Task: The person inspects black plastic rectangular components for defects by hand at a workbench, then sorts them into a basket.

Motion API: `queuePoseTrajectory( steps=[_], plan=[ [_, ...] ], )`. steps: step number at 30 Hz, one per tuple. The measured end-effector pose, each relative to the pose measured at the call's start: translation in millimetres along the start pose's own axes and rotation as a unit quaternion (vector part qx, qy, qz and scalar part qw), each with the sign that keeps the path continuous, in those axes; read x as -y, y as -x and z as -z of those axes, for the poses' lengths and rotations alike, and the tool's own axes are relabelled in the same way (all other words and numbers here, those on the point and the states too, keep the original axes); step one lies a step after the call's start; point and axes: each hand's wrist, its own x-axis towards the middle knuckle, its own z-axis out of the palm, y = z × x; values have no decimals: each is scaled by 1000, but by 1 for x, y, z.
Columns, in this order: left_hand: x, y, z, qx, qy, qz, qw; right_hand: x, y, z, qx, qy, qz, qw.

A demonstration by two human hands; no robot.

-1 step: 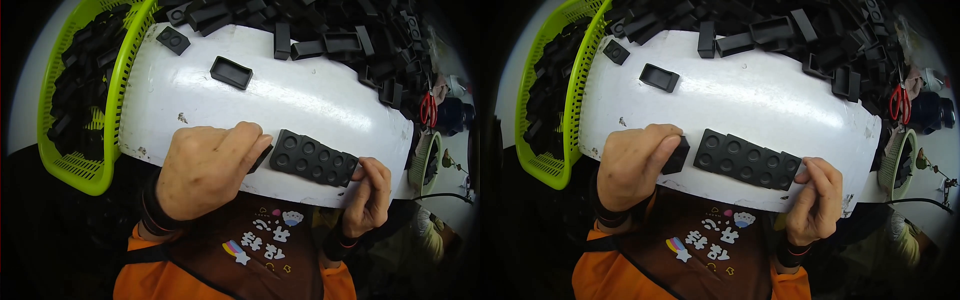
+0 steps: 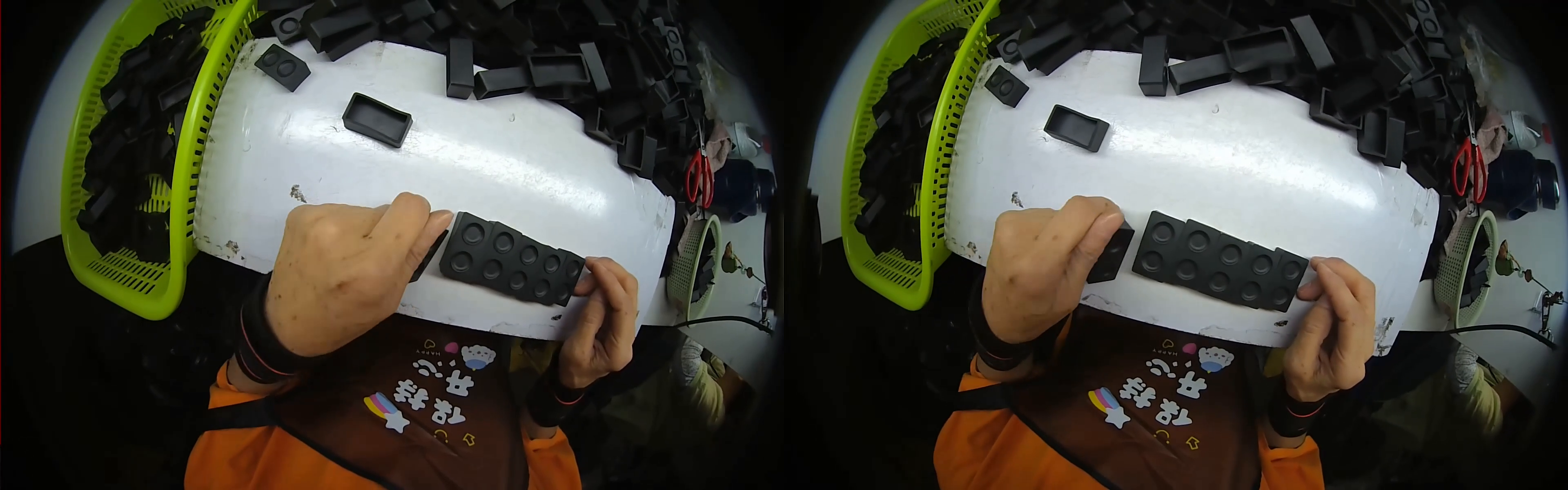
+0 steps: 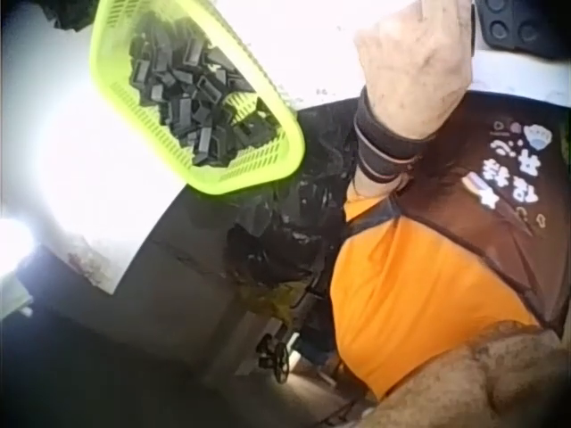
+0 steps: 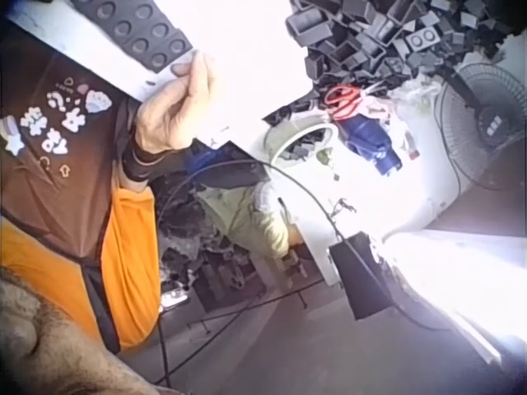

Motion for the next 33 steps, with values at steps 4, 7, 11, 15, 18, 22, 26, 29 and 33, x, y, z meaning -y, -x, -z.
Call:
queuePoseTrajectory(
  steps=[4,7,11,15,18,22,26,29,33],
  plan=[
    [-2,-8,-9,-75,-75,-10,994,-1,-1,0,-1,-4,1,1000],
    [-2,-8,-17,-182,-24,-2,983,0,0,-1,-4,-2,-5,1000],
    [-3,-5,-17,-182,-30,-8,983,2,-1,-2,-5,2,-3,1000],
    [2,-4,-16,-194,-43,-8,980,0,-1,-2,-2,4,6,1000],
    [-1,-5,-22,-191,14,-26,981,1,-2,-1,-1,7,6,1000],
    [-2,1,-21,-169,207,69,961,-1,0,-1,-6,13,2,1000],
    [19,18,-5,-102,248,46,962,-5,1,0,-2,15,11,1000],
    [15,11,14,-39,192,-32,980,-1,2,1,-9,11,-1,1000],
    [2,1,-1,-17,87,-94,992,5,-3,2,28,-5,-41,999]
  ],
)
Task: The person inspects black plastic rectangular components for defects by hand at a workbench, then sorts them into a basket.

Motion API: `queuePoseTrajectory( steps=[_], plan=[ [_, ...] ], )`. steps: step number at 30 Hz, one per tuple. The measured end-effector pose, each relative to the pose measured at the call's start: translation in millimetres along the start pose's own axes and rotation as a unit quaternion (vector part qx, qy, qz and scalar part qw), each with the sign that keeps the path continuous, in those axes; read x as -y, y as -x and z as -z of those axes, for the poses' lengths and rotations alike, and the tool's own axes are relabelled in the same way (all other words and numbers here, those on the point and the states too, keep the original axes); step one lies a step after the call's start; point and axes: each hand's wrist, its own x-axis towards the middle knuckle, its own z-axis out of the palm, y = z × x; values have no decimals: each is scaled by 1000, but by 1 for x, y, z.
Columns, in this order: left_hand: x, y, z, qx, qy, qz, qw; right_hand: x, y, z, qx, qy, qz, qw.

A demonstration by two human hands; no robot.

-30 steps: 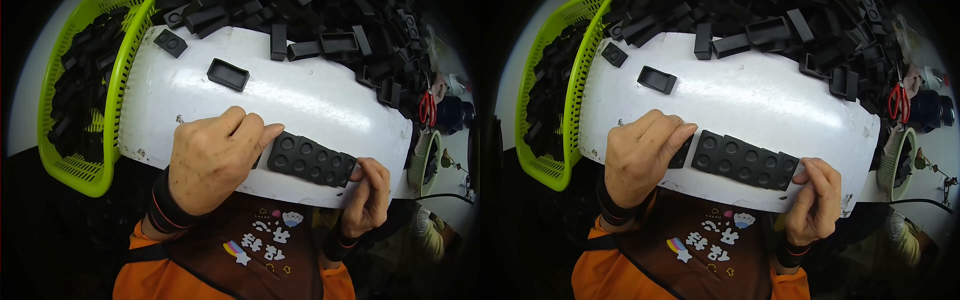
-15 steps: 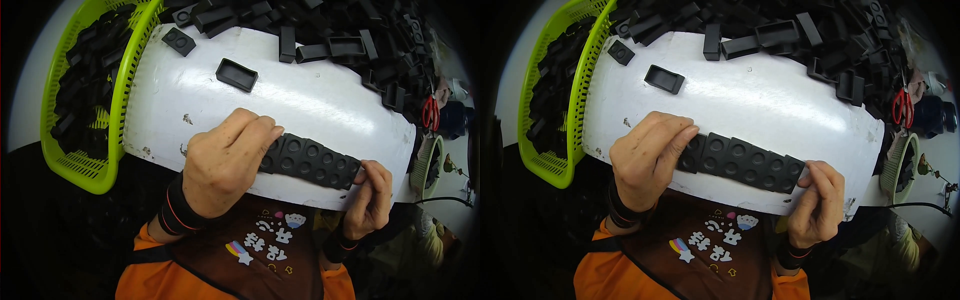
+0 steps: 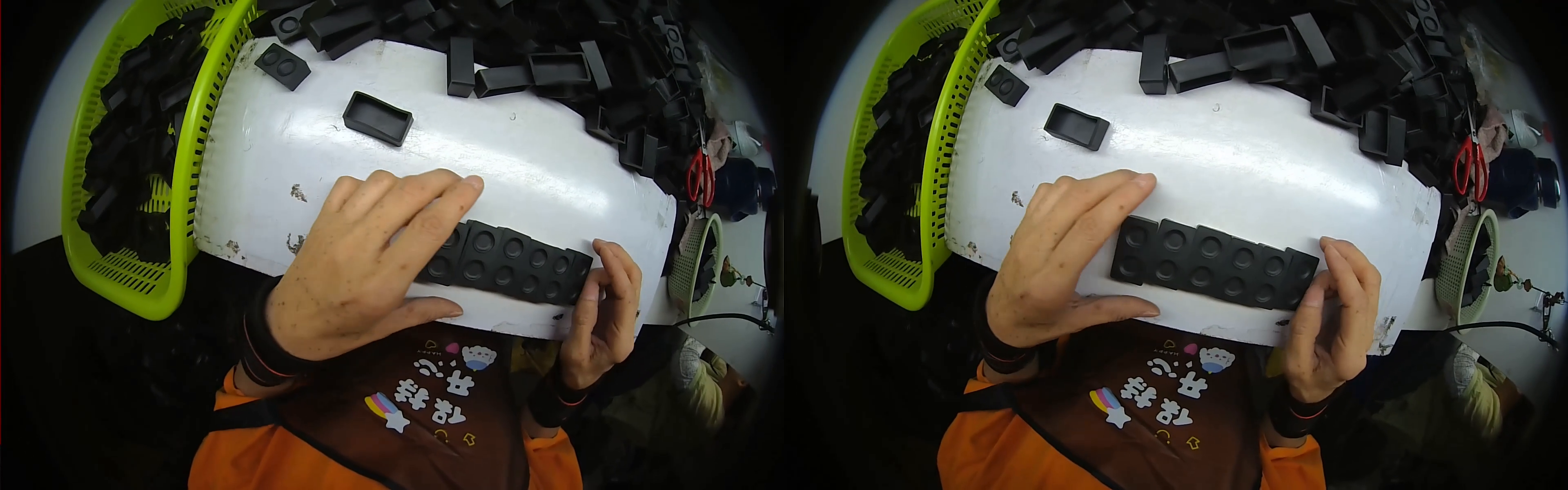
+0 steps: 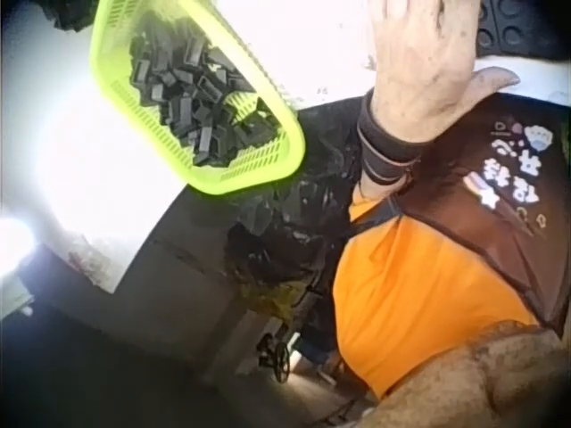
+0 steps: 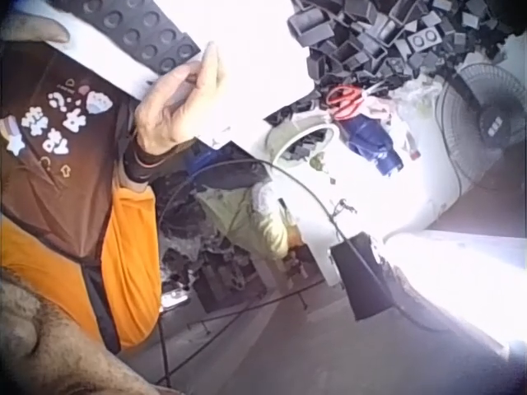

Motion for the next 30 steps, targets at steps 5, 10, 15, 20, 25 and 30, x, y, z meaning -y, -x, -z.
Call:
queuePoseTrajectory(
  steps=[5,10,15,20,25,30],
  plan=[
    [2,-5,-17,12,-26,-41,999,4,-6,13,112,-53,29,992],
    [4,1,-16,0,-17,6,1000,-4,-5,14,154,0,59,986],
    [11,16,-2,-47,21,6,999,-12,7,23,82,-73,39,993],
    [5,19,-13,-30,-24,-2,999,-4,6,18,97,24,39,994],
    [-19,30,-10,-9,0,7,1000,13,9,20,138,-55,35,988],
    [-44,14,13,81,72,111,988,22,-5,37,163,-107,-10,981]
  ],
)
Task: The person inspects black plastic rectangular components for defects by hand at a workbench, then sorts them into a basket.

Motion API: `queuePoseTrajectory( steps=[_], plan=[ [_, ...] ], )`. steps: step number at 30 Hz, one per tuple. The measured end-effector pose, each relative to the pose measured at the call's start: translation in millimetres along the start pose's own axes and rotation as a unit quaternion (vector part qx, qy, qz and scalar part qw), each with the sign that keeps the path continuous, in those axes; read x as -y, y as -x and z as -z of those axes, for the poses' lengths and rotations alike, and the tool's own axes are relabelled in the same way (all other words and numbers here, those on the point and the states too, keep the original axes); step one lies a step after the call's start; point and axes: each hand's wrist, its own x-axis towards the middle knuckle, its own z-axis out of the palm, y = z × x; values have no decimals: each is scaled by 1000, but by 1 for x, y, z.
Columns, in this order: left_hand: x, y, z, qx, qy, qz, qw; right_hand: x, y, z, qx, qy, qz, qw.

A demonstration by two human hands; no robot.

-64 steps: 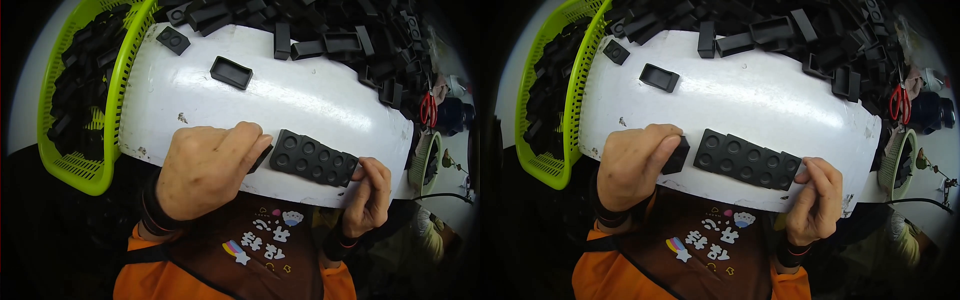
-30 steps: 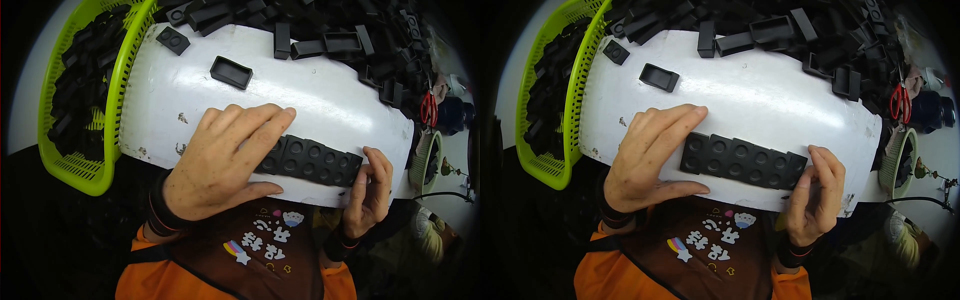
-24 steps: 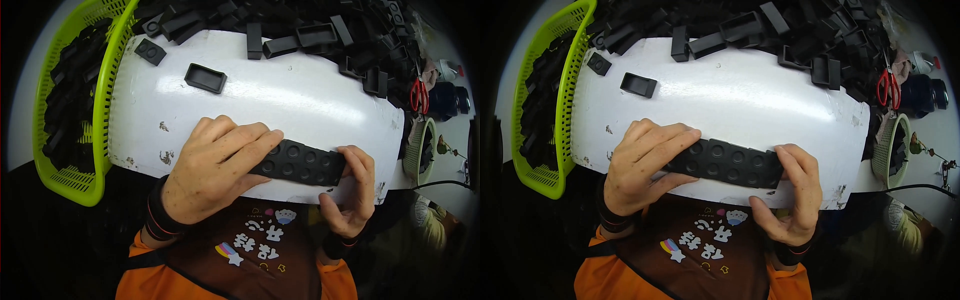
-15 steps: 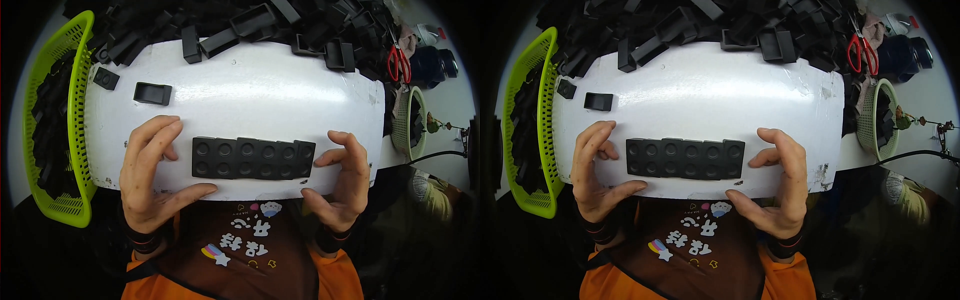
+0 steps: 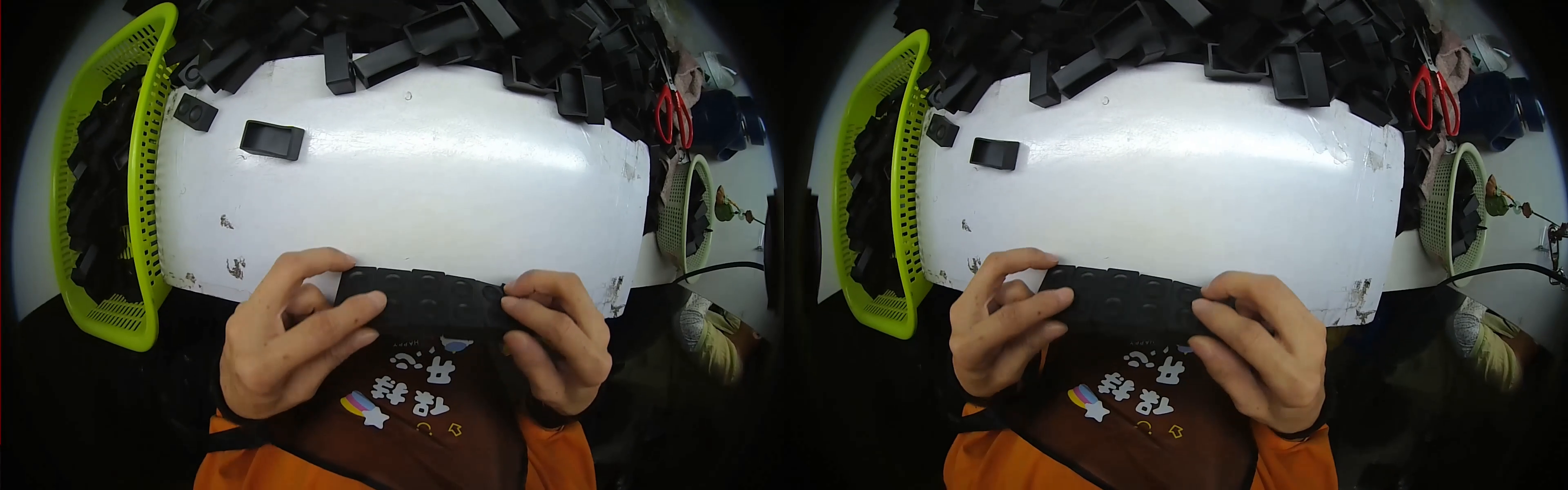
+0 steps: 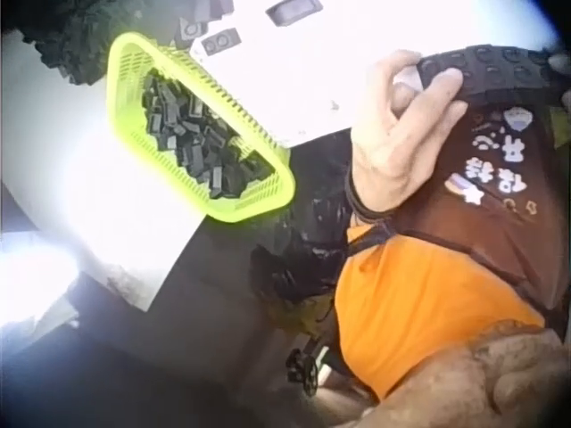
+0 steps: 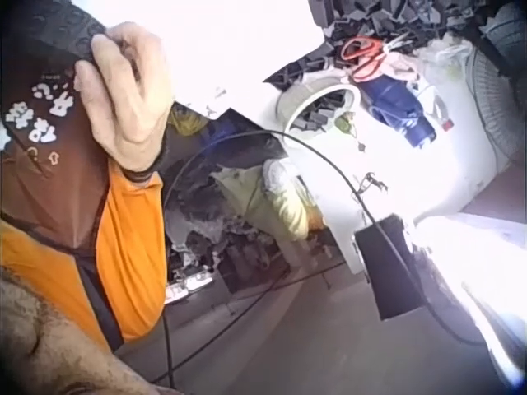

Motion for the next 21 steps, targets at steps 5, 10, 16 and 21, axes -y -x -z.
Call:
queuePoseTrajectory(
  steps=[5,10,16,21],
  plan=[
    [29,-40,-7,-82,-47,-48,994,-15,-29,-8,-49,47,-83,994],
    [42,-26,-1,-171,-134,-1,976,-23,-5,-4,-105,112,-86,984],
    [44,-15,-11,-116,-154,-49,980,-24,9,3,-17,226,-15,974],
    [46,-8,4,-113,31,-70,991,-27,2,3,-36,66,-14,997]
  ],
)
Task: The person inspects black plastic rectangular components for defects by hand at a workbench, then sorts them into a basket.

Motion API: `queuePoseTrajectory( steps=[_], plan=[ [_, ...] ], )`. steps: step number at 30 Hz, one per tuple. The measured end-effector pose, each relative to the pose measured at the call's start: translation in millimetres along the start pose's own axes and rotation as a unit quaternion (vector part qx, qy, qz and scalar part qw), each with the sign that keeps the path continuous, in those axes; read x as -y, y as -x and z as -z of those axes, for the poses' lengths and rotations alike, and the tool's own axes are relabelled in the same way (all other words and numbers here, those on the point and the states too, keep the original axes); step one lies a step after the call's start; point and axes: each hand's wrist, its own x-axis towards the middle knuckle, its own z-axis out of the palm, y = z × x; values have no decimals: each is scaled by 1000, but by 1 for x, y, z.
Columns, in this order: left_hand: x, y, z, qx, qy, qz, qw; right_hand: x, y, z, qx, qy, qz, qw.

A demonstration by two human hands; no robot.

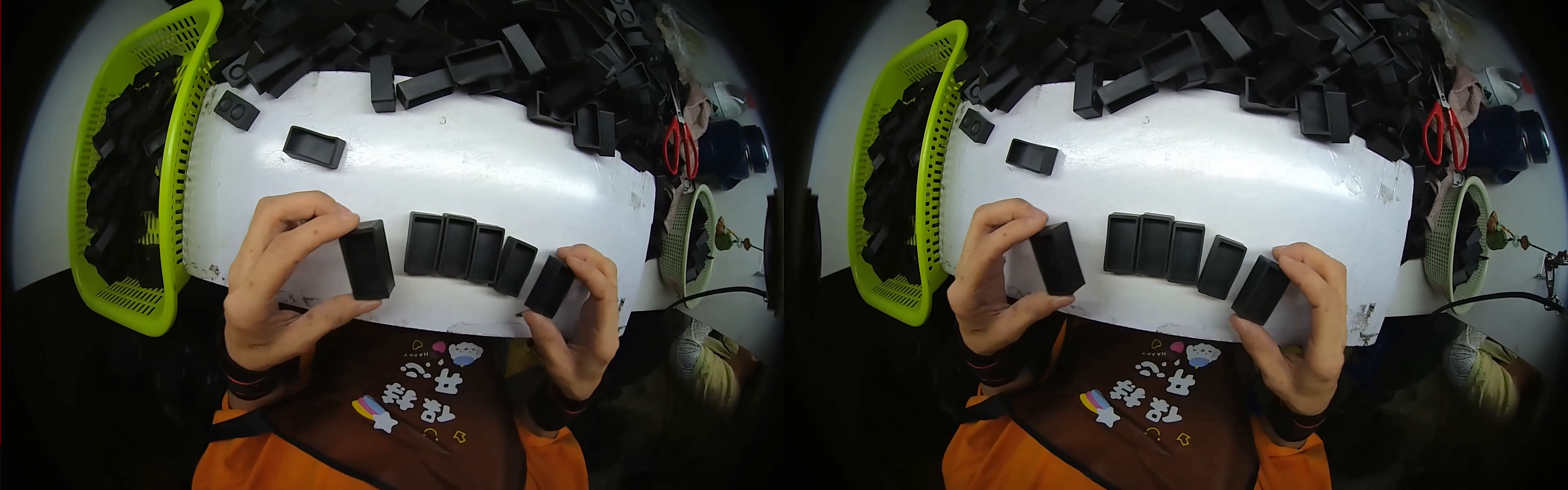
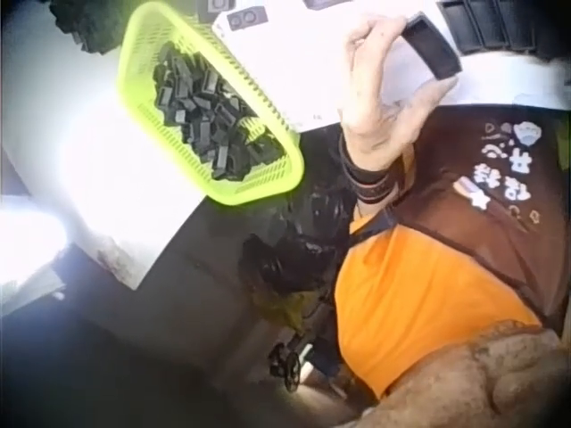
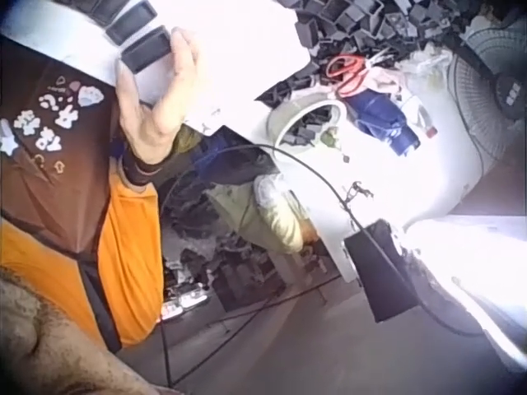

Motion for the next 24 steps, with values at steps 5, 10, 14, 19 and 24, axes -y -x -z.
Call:
queuePoseTrajectory(
  steps=[5,10,14,19,24],
  plan=[
    [-9,-24,-9,33,-44,-83,995,5,-15,-11,7,-40,62,997],
    [-5,-22,-22,22,-80,-71,994,-10,-15,-17,-50,-79,141,986],
    [-21,-36,-29,-26,3,-135,991,5,-27,-16,-65,-114,157,979],
    [-13,-31,-42,27,-17,-91,995,5,-35,-40,31,-43,155,987],
    [-41,-27,-4,41,-171,-115,978,17,-15,13,36,114,92,989]
  ],
)
